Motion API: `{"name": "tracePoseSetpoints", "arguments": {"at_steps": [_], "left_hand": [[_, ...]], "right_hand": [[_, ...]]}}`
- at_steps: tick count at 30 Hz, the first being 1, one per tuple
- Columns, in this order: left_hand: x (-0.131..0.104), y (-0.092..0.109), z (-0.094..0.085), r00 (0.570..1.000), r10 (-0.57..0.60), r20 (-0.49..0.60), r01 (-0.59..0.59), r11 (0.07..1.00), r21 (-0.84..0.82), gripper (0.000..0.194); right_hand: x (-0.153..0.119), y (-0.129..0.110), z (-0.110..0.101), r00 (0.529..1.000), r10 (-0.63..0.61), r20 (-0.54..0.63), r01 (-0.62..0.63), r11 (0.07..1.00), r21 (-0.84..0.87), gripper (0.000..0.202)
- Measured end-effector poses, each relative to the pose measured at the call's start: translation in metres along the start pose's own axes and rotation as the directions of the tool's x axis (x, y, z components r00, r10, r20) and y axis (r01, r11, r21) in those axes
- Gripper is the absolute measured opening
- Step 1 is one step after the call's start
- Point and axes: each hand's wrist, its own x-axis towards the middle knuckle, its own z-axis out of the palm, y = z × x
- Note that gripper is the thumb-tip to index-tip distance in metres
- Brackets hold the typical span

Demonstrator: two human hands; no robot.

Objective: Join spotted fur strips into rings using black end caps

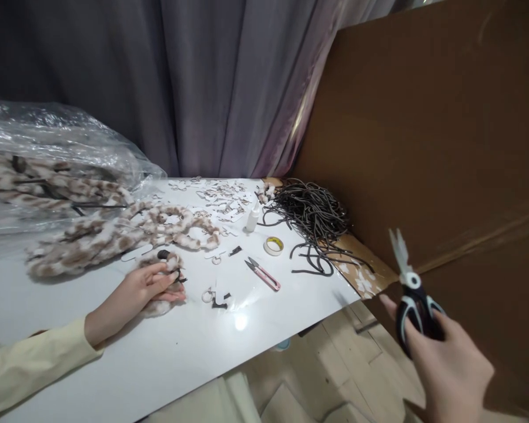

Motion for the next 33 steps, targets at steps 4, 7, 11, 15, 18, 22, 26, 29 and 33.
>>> {"name": "tracePoseSetpoints", "arguments": {"at_steps": [4, 7, 11, 15, 18, 22, 26, 29, 33], "left_hand": [[0.001, -0.001, 0.000, 1.000, -0.001, 0.004, 0.001, 1.000, -0.009, 0.050], [-0.002, 0.001, 0.001, 0.999, 0.018, -0.040, -0.018, 1.000, -0.012, 0.049], [-0.012, 0.009, 0.003, 0.989, 0.105, -0.100, -0.108, 0.994, -0.018, 0.046], [-0.021, 0.022, 0.000, 0.973, 0.211, -0.092, -0.216, 0.975, -0.054, 0.046], [-0.027, 0.031, -0.003, 0.968, 0.234, -0.086, -0.241, 0.968, -0.070, 0.045], [-0.032, 0.039, -0.007, 0.957, 0.270, -0.109, -0.280, 0.956, -0.092, 0.045], [-0.036, 0.041, -0.009, 0.946, 0.308, -0.100, -0.316, 0.946, -0.075, 0.043], [-0.036, 0.042, -0.009, 0.946, 0.311, -0.091, -0.318, 0.945, -0.080, 0.040], [-0.035, 0.041, -0.009, 0.949, 0.303, -0.089, -0.311, 0.947, -0.085, 0.038]], "right_hand": [[-0.055, -0.034, 0.007, 0.976, 0.066, 0.209, -0.106, 0.977, 0.186, 0.044], [-0.089, -0.067, 0.014, 0.952, -0.229, 0.201, 0.146, 0.922, 0.359, 0.043], [-0.124, -0.106, 0.018, 0.840, -0.455, 0.295, 0.195, 0.760, 0.620, 0.033], [-0.150, -0.135, 0.015, 0.668, -0.654, 0.355, 0.150, 0.586, 0.796, 0.036], [-0.167, -0.153, 0.010, 0.607, -0.653, 0.453, 0.007, 0.574, 0.819, 0.041], [-0.182, -0.169, 0.006, 0.563, -0.609, 0.559, -0.083, 0.631, 0.771, 0.046], [-0.183, -0.173, 0.006, 0.557, -0.595, 0.579, -0.075, 0.659, 0.749, 0.041], [-0.181, -0.174, 0.006, 0.521, -0.590, 0.617, -0.078, 0.687, 0.723, 0.039], [-0.180, -0.175, 0.003, 0.469, -0.590, 0.657, -0.082, 0.712, 0.698, 0.039]]}}
